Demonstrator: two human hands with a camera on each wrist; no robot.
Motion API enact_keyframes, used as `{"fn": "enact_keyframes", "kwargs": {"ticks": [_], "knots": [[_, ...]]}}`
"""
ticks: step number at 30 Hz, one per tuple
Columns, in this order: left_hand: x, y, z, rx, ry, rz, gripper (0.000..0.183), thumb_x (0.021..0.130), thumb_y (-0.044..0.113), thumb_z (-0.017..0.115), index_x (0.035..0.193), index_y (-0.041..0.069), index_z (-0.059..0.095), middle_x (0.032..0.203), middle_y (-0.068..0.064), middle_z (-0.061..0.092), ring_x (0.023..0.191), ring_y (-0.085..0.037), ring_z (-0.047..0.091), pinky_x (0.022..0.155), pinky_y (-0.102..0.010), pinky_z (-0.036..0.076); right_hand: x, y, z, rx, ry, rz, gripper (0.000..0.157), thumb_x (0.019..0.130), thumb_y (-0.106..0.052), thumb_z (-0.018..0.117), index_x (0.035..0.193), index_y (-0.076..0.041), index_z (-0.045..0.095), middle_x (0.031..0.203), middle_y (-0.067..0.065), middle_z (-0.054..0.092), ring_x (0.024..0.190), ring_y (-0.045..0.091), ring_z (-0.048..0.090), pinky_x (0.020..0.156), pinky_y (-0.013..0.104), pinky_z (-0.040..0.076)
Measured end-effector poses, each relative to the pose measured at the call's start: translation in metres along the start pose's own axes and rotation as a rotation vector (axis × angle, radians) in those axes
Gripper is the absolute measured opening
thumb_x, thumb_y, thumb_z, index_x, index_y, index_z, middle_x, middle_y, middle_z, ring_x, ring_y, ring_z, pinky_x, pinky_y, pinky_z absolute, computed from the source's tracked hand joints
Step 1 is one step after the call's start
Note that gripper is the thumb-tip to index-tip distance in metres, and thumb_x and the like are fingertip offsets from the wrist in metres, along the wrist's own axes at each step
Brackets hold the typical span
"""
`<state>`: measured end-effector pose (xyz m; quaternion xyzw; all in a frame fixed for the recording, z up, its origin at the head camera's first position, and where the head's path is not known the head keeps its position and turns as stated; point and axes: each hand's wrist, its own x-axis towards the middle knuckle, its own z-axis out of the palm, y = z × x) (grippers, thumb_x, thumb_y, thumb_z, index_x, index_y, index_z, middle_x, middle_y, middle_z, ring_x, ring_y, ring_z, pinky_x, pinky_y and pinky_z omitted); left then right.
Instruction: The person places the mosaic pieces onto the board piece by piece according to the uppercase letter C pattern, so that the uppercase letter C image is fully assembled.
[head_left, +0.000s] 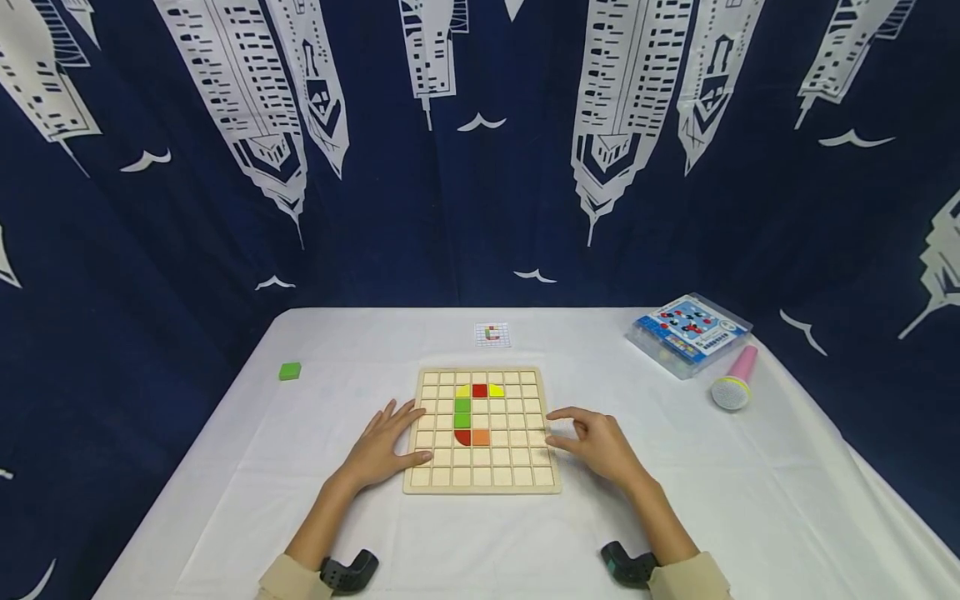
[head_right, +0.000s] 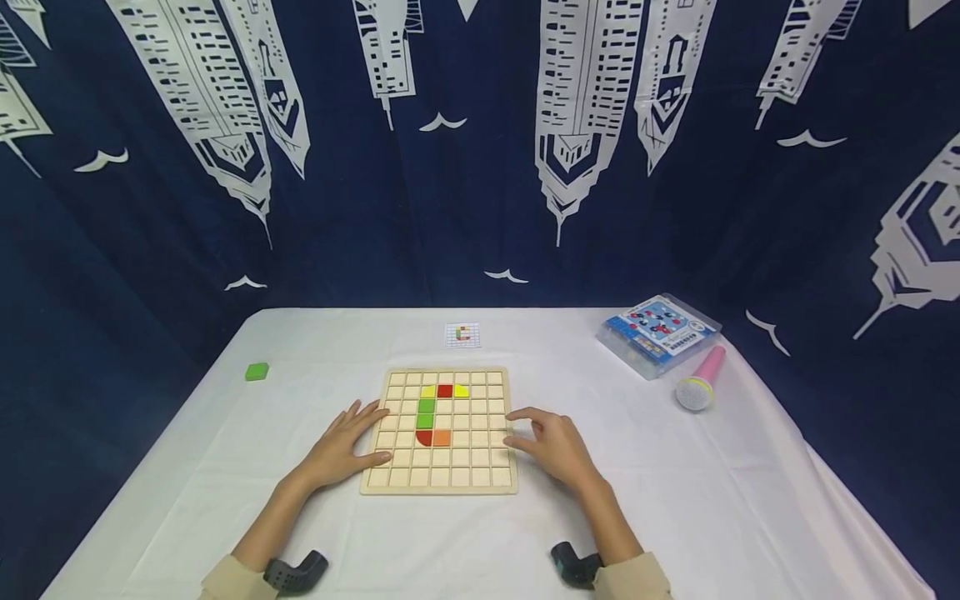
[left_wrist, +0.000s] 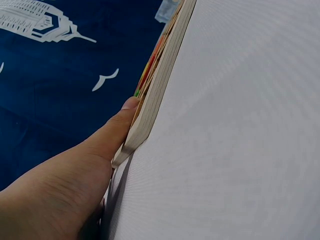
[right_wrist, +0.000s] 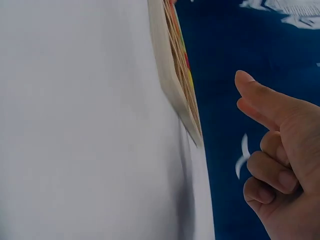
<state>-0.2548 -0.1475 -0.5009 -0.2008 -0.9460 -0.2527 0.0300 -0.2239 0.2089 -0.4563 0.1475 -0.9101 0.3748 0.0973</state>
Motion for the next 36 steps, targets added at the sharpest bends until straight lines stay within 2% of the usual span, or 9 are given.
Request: {"fn": "enact_keyframes", "kwargs": {"ticks": [4, 9, 12, 16, 22, 29, 34, 36], "knots": [[-0.001, 0.001, 0.000, -0.004, -0.004, -0.006, 0.082, 0.074, 0.062, 0.064, 0.139, 0.017, 0.043, 0.148, -0.008, 0.029, 0.138, -0.033, 0.012, 0.111, -0.049, 0.008, -0.023, 0.024, -0.031, -0.057, 0.024, 0.027, 0.032, 0.074, -0.028, 0.078, 0.102, -0.015, 0.070, 0.049, -0.008, 0.029, 0.043, 0.003, 0.021, 0.038, 0.021, 0.025], [-0.001, 0.000, -0.001, -0.015, 0.000, -0.004, 0.081, 0.074, 0.060, 0.065, 0.139, 0.016, 0.043, 0.148, -0.008, 0.030, 0.138, -0.034, 0.013, 0.111, -0.050, 0.009, -0.055, 0.046, -0.061, -0.086, 0.034, 0.100, 0.035, 0.071, -0.033, 0.079, 0.101, -0.017, 0.070, 0.050, -0.008, 0.028, 0.046, 0.002, 0.020, 0.038, 0.022, 0.024], [-0.001, 0.000, -0.001, -0.010, 0.000, -0.010, 0.082, 0.074, 0.061, 0.064, 0.139, 0.017, 0.042, 0.149, -0.007, 0.029, 0.138, -0.033, 0.013, 0.111, -0.050, 0.009, -0.069, 0.054, -0.070, -0.098, 0.024, 0.135, 0.037, 0.069, -0.037, 0.080, 0.100, -0.019, 0.070, 0.052, -0.008, 0.028, 0.048, 0.002, 0.020, 0.039, 0.022, 0.024], [0.001, 0.000, -0.001, -0.008, -0.003, -0.013, 0.082, 0.074, 0.061, 0.064, 0.139, 0.017, 0.042, 0.149, -0.008, 0.029, 0.138, -0.033, 0.013, 0.111, -0.050, 0.009, -0.079, 0.062, -0.072, -0.109, -0.003, 0.146, 0.036, 0.067, -0.040, 0.080, 0.097, -0.023, 0.070, 0.053, -0.009, 0.028, 0.049, 0.002, 0.021, 0.041, 0.022, 0.024], [0.002, 0.002, -0.001, -0.026, -0.020, -0.018, 0.082, 0.074, 0.059, 0.066, 0.140, 0.018, 0.041, 0.149, -0.008, 0.028, 0.139, -0.033, 0.011, 0.111, -0.050, 0.007, -0.078, 0.066, -0.065, -0.133, -0.056, 0.138, 0.028, 0.070, -0.035, 0.079, 0.093, -0.025, 0.068, 0.051, -0.010, 0.029, 0.047, 0.002, 0.022, 0.041, 0.021, 0.023], [0.002, 0.003, -0.001, -0.027, -0.015, -0.024, 0.081, 0.074, 0.059, 0.066, 0.139, 0.017, 0.042, 0.149, -0.008, 0.029, 0.138, -0.034, 0.011, 0.111, -0.051, 0.007, -0.053, 0.062, -0.059, -0.123, -0.024, 0.053, 0.022, 0.074, -0.025, 0.078, 0.094, -0.019, 0.069, 0.051, -0.010, 0.029, 0.048, 0.002, 0.022, 0.041, 0.020, 0.022], [0.001, 0.004, -0.002, -0.023, -0.023, -0.026, 0.080, 0.075, 0.058, 0.066, 0.140, 0.017, 0.041, 0.149, -0.008, 0.029, 0.138, -0.034, 0.011, 0.111, -0.050, 0.007, -0.040, 0.063, -0.049, -0.095, -0.099, 0.036, 0.024, 0.076, -0.026, 0.076, 0.097, -0.016, 0.070, 0.051, -0.010, 0.029, 0.047, 0.002, 0.021, 0.042, 0.019, 0.023], [0.000, 0.004, -0.003, -0.021, -0.023, -0.025, 0.080, 0.075, 0.058, 0.066, 0.140, 0.017, 0.041, 0.149, -0.008, 0.028, 0.138, -0.034, 0.011, 0.111, -0.050, 0.007, -0.039, 0.065, -0.048, -0.106, -0.097, 0.040, 0.027, 0.075, -0.026, 0.076, 0.099, -0.015, 0.070, 0.050, -0.010, 0.030, 0.047, 0.002, 0.021, 0.041, 0.020, 0.023]]}}
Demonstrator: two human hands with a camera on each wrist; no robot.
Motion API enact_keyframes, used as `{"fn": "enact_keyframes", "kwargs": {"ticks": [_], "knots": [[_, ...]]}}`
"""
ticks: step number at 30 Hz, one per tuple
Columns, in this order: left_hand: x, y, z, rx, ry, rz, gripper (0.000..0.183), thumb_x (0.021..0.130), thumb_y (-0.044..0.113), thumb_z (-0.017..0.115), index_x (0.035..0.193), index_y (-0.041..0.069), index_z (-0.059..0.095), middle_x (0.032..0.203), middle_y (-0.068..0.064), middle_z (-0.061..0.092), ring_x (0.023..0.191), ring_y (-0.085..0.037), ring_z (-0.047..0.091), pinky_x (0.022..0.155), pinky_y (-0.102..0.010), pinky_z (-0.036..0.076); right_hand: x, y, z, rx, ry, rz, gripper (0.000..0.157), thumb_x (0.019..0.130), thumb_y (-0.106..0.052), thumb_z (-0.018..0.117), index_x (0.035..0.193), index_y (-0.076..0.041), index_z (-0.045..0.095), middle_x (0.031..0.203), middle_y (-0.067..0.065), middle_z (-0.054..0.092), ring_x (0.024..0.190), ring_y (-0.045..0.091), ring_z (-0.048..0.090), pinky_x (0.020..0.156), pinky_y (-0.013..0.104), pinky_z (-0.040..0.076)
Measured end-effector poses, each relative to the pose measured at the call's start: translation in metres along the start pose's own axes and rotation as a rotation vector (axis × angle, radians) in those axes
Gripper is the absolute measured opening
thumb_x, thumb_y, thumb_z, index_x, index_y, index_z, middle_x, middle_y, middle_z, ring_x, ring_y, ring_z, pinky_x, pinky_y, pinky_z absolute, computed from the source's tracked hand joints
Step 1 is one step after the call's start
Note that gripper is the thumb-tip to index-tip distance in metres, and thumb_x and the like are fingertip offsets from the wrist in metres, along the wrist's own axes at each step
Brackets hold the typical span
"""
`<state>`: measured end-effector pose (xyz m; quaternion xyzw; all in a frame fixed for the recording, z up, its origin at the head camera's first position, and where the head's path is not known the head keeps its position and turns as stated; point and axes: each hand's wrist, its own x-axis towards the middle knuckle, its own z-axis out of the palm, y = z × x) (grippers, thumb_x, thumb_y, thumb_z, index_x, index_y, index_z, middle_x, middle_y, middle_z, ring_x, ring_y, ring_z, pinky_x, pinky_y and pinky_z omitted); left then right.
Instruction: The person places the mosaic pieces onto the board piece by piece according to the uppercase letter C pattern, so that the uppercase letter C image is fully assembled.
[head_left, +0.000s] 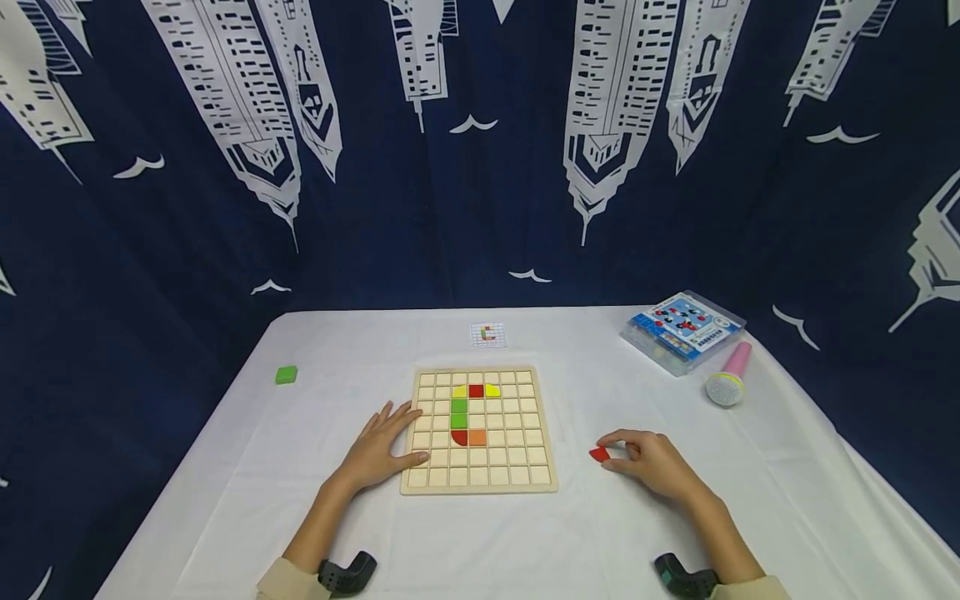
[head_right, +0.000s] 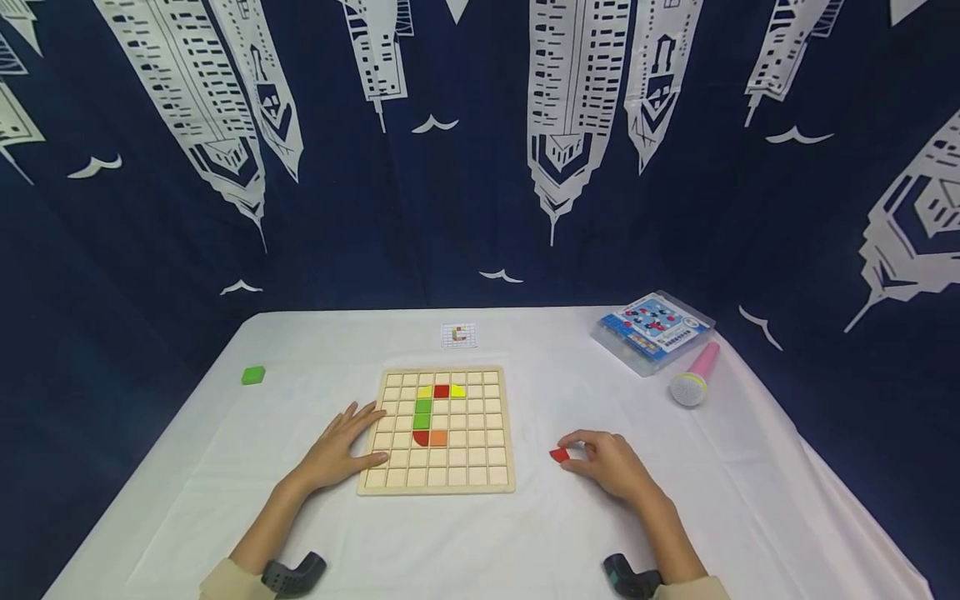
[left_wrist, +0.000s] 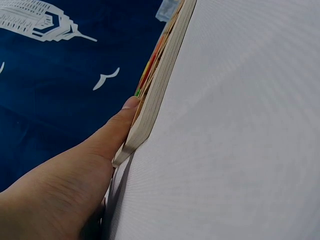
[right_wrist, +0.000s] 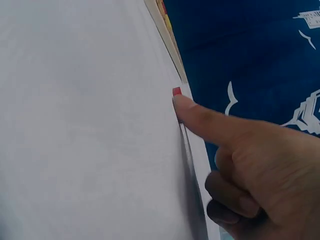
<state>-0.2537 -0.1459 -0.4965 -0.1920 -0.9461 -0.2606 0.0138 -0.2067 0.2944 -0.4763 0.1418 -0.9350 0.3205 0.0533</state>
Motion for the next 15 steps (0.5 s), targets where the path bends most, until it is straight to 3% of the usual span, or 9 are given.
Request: {"fn": "enact_keyframes", "kwargs": {"ticks": [6, 15], "knots": [[0.000, -0.001, 0.000, -0.005, 0.012, 0.001, 0.079, 0.075, 0.057, 0.066, 0.140, 0.018, 0.041, 0.149, -0.008, 0.028, 0.138, -0.033, 0.012, 0.111, -0.050, 0.007, 0.005, 0.006, -0.002, -0.054, 0.098, 0.037, 0.025, 0.075, -0.024, 0.077, 0.097, -0.015, 0.069, 0.051, -0.007, 0.032, 0.048, 0.004, 0.022, 0.042, 0.022, 0.023], [0.000, 0.000, 0.001, -0.017, 0.008, 0.008, 0.081, 0.075, 0.059, 0.066, 0.139, 0.017, 0.042, 0.149, -0.009, 0.028, 0.138, -0.034, 0.011, 0.111, -0.051, 0.007, 0.010, -0.003, 0.012, 0.059, -0.015, -0.019, 0.019, 0.078, -0.026, 0.075, 0.095, -0.018, 0.071, 0.052, -0.009, 0.031, 0.048, 0.003, 0.024, 0.043, 0.020, 0.023]]}}
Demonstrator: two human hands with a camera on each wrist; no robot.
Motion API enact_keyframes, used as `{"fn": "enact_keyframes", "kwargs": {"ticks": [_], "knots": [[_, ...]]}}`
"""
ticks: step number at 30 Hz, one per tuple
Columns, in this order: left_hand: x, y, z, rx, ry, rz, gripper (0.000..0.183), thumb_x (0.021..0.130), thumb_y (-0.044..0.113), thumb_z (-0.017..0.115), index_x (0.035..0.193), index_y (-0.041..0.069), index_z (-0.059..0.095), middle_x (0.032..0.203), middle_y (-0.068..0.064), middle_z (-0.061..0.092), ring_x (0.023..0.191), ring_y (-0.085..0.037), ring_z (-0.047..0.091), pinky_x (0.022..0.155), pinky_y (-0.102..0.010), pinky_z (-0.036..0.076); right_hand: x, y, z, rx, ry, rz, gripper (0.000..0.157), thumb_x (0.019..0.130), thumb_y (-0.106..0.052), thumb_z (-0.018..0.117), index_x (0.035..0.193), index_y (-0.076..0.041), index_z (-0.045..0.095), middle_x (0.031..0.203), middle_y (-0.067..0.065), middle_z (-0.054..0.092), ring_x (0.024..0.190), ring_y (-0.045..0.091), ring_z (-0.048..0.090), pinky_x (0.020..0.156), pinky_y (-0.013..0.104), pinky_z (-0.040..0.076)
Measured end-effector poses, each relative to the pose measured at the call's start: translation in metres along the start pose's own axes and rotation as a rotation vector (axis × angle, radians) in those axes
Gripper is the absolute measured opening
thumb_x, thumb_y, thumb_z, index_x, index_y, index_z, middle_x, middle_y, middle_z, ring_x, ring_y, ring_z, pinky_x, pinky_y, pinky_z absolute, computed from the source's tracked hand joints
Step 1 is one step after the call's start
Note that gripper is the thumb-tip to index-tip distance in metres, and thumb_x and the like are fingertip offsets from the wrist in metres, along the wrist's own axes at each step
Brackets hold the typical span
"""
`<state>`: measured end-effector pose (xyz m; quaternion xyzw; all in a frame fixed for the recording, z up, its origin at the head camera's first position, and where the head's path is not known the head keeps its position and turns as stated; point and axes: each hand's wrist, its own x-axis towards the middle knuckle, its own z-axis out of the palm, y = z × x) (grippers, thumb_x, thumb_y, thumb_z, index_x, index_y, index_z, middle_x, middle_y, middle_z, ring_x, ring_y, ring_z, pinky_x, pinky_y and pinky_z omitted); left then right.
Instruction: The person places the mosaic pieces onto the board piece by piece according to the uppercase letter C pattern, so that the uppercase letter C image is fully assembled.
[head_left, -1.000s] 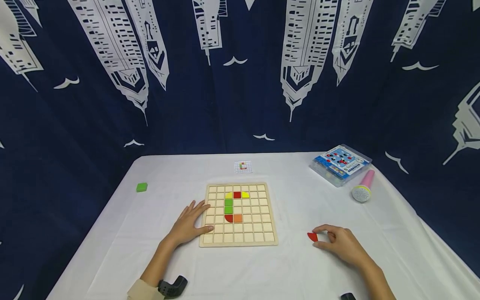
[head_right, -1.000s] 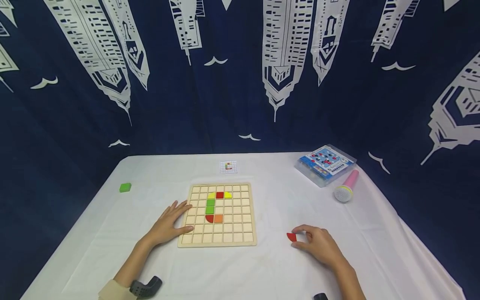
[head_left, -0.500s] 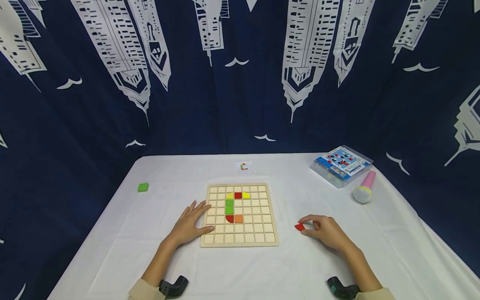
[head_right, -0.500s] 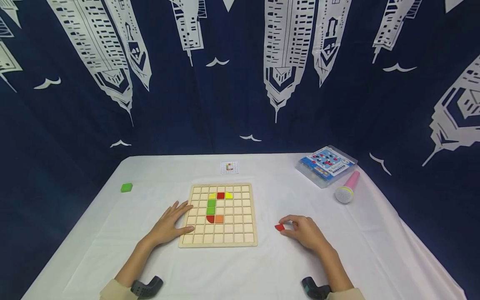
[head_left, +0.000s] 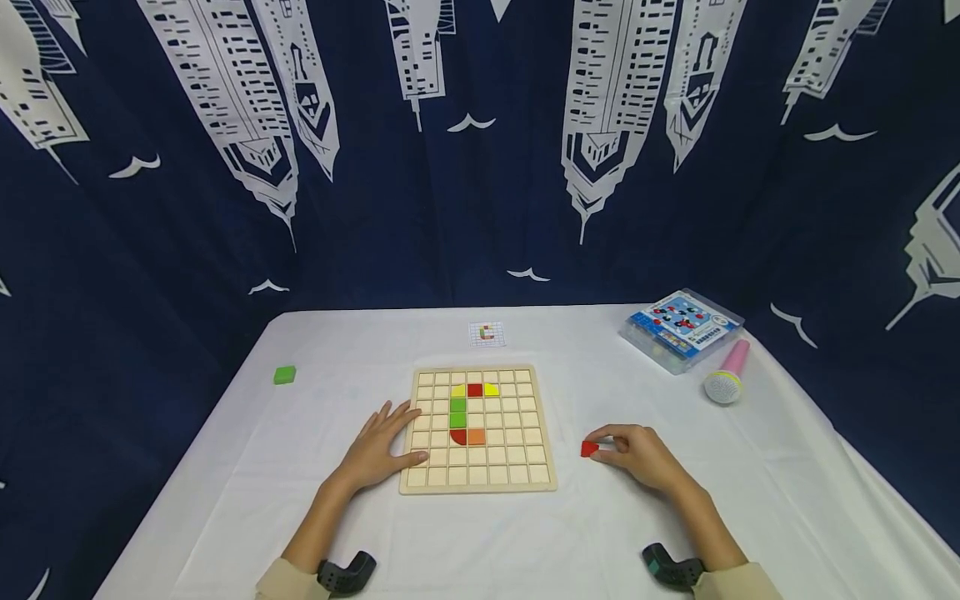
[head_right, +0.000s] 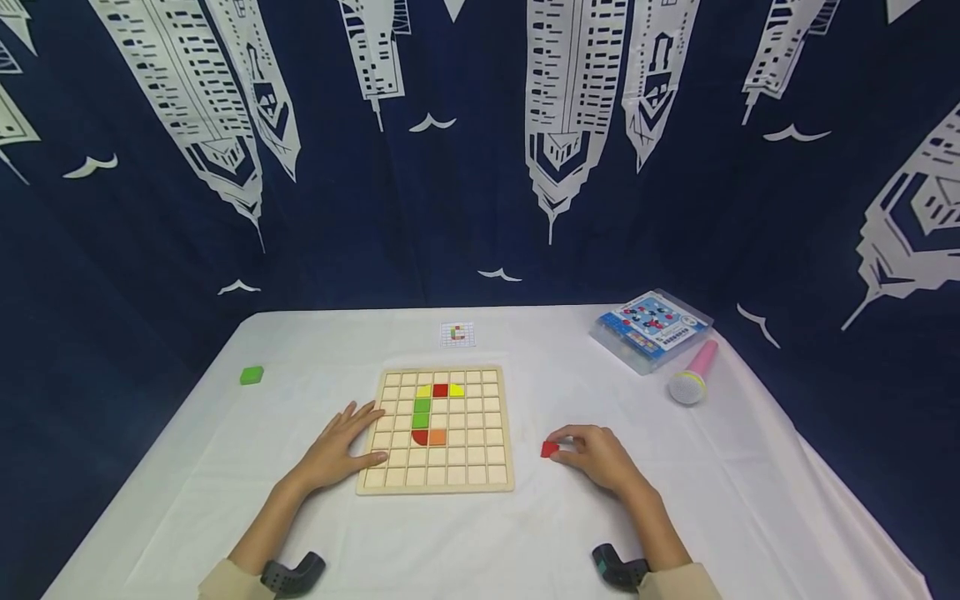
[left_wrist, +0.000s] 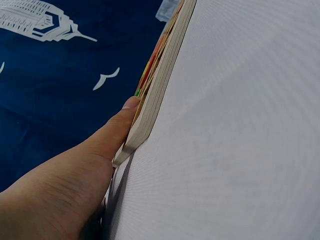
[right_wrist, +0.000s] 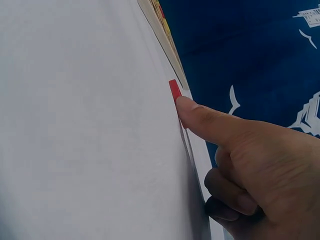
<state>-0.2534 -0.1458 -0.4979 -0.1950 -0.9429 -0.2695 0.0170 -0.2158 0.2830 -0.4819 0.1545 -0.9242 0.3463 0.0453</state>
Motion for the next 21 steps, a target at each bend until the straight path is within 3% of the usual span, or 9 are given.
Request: {"fn": "enact_keyframes", "kwargs": {"ticks": [7, 12, 21], "knots": [[0.000, -0.001, -0.003, 0.014, -0.005, -0.007, 0.080, 0.075, 0.059, 0.065, 0.140, 0.017, 0.041, 0.149, -0.008, 0.028, 0.138, -0.034, 0.011, 0.111, -0.050, 0.007, 0.006, -0.005, 0.005, 0.015, -0.013, -0.016, 0.019, 0.078, -0.026, 0.075, 0.096, -0.020, 0.071, 0.051, -0.009, 0.031, 0.047, 0.002, 0.024, 0.042, 0.019, 0.023], [0.001, -0.001, -0.004, 0.018, 0.001, -0.007, 0.080, 0.075, 0.058, 0.065, 0.139, 0.017, 0.042, 0.149, -0.009, 0.029, 0.138, -0.034, 0.011, 0.111, -0.051, 0.008, 0.027, -0.026, 0.010, 0.032, -0.003, -0.054, 0.019, 0.078, -0.025, 0.074, 0.097, -0.021, 0.071, 0.051, -0.009, 0.031, 0.047, 0.004, 0.024, 0.042, 0.019, 0.023], [0.001, -0.001, 0.000, 0.011, 0.005, 0.007, 0.080, 0.075, 0.058, 0.065, 0.139, 0.017, 0.042, 0.148, -0.009, 0.029, 0.138, -0.035, 0.012, 0.111, -0.051, 0.008, 0.072, -0.070, 0.054, 0.111, -0.135, -0.182, 0.023, 0.080, -0.027, 0.072, 0.100, -0.016, 0.070, 0.052, -0.009, 0.034, 0.046, 0.004, 0.027, 0.043, 0.018, 0.024]]}}
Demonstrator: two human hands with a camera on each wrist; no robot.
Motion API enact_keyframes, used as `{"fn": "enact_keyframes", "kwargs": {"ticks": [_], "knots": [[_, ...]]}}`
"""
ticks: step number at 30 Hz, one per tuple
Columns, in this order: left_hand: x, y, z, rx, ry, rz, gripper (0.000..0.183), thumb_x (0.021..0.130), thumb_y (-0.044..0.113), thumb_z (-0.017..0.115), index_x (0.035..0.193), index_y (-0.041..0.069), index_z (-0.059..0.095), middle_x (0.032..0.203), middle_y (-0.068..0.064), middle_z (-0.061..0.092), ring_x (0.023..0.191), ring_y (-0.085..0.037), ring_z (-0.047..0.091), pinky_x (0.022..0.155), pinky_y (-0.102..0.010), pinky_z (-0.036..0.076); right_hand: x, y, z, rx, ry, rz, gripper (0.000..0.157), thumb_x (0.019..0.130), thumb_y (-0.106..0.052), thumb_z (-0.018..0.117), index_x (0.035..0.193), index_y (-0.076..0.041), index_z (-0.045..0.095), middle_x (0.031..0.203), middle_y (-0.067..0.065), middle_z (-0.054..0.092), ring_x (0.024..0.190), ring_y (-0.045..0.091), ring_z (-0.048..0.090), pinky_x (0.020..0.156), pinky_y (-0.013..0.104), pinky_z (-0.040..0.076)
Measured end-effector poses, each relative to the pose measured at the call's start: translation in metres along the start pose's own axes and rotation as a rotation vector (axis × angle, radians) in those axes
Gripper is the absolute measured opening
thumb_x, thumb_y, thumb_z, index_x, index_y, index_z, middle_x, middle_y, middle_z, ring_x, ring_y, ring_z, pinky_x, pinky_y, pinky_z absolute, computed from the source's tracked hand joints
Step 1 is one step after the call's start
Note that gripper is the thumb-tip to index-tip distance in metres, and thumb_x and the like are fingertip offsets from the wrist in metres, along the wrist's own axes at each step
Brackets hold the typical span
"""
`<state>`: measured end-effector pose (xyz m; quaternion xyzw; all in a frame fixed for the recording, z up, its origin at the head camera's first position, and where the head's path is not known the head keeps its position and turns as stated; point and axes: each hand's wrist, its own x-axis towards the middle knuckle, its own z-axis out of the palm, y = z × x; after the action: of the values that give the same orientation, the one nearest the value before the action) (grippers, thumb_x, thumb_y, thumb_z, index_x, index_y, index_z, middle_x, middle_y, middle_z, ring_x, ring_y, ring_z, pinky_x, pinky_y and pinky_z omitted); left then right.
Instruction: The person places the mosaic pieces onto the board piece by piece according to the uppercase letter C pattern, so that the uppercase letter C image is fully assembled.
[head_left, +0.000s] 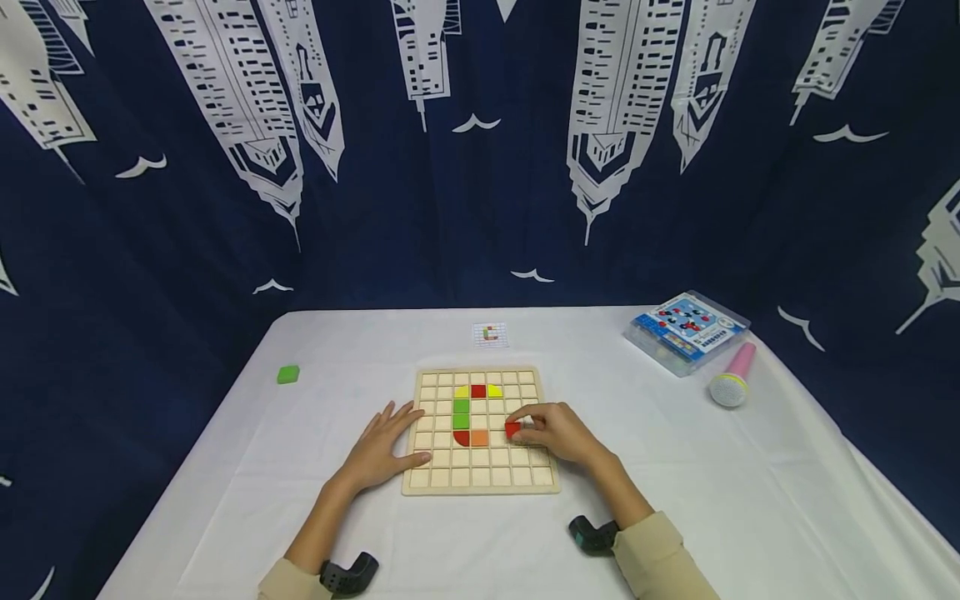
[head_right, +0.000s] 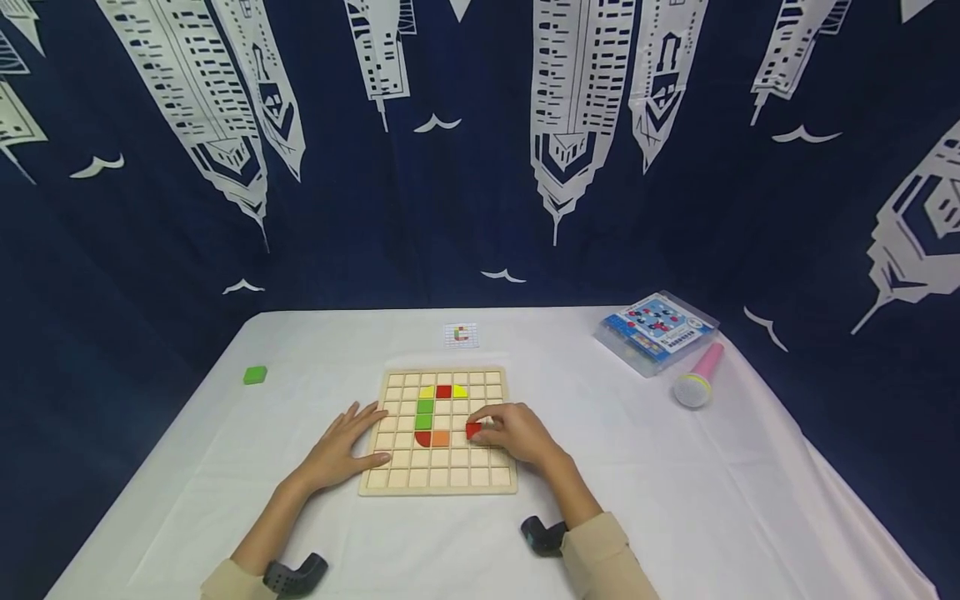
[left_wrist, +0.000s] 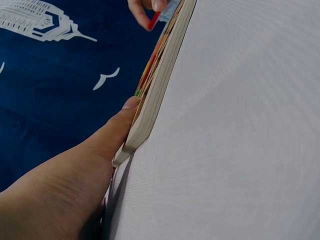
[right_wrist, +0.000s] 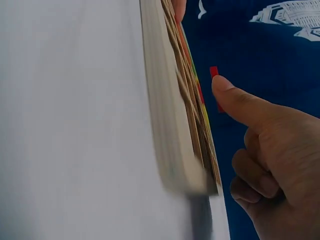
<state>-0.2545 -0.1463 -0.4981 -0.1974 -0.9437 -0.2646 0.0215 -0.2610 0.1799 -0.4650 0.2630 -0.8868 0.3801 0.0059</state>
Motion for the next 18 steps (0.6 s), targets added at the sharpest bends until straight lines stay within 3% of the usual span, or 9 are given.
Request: {"fn": "enact_keyframes", "kwargs": {"ticks": [7, 18], "knots": [[0.002, 0.000, 0.003, 0.007, 0.015, 0.011, 0.081, 0.075, 0.061, 0.064, 0.140, 0.018, 0.042, 0.148, -0.007, 0.029, 0.138, -0.033, 0.013, 0.111, -0.049, 0.009, 0.012, -0.002, 0.017, -0.045, -0.052, 0.024, 0.020, 0.080, -0.026, 0.072, 0.100, -0.020, 0.071, 0.049, -0.009, 0.033, 0.046, 0.004, 0.024, 0.045, 0.018, 0.022], [0.003, -0.001, 0.001, 0.013, -0.007, 0.009, 0.082, 0.075, 0.063, 0.062, 0.140, 0.018, 0.041, 0.149, -0.007, 0.027, 0.139, -0.032, 0.011, 0.111, -0.049, 0.008, 0.011, -0.005, 0.020, -0.069, -0.034, 0.013, 0.021, 0.079, -0.029, 0.074, 0.099, -0.022, 0.071, 0.048, -0.010, 0.032, 0.045, 0.003, 0.025, 0.045, 0.018, 0.021]]}}
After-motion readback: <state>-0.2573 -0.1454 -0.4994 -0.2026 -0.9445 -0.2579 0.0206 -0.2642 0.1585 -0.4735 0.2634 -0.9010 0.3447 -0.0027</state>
